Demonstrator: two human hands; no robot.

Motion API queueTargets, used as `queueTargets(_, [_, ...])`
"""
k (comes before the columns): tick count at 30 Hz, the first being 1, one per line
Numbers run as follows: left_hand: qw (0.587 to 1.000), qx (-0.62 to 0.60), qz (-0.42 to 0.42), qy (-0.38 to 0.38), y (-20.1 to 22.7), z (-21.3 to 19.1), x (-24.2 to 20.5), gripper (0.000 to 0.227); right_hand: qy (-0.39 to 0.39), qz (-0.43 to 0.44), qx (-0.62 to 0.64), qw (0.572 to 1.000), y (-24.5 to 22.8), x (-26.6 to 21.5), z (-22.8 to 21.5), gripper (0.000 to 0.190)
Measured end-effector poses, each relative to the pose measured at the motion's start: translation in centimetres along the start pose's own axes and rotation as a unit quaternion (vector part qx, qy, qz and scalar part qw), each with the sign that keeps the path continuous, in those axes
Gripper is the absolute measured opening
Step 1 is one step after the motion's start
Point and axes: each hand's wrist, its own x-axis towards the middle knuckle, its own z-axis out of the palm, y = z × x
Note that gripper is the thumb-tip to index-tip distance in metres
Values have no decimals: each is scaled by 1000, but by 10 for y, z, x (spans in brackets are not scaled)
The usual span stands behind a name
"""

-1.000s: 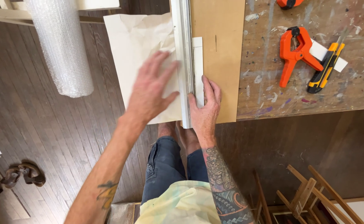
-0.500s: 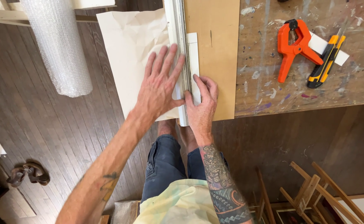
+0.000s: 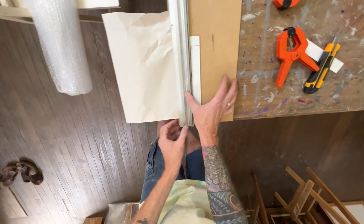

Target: The person is using a metal straight edge and a utility knife to precisely cut a stack of art prints on a workbench.

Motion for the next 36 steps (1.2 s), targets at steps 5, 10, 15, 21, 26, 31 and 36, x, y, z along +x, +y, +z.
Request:
queueTargets(5, [999, 3, 40, 23, 5, 4, -9, 48, -7, 11, -34, 999, 13, 2, 5, 123])
queueTargets(10, [997, 27, 71, 13, -3, 4, -12, 54, -18, 16, -38, 999, 14, 2, 6, 128])
queueTargets(15, [995, 51, 85, 16, -5, 4, -14, 57, -20, 11, -33, 999, 16, 2, 6, 128])
queueTargets(21, [994, 54, 91, 10, -5, 3, -13, 61, -21, 13, -34, 999, 18, 3, 9, 129])
queueTargets(26, [996, 40, 85, 0, -4, 2, -13, 61, -17, 12, -41, 999, 18, 3, 10, 130])
queueTargets(31, [995, 38, 90, -10, -3, -2, -10, 61, -18, 18, -33, 999, 16, 3, 10, 128])
queueTargets(36, [965, 169, 196, -44, 36, -23, -3, 75, -19, 23, -18, 999, 17, 2, 10, 127])
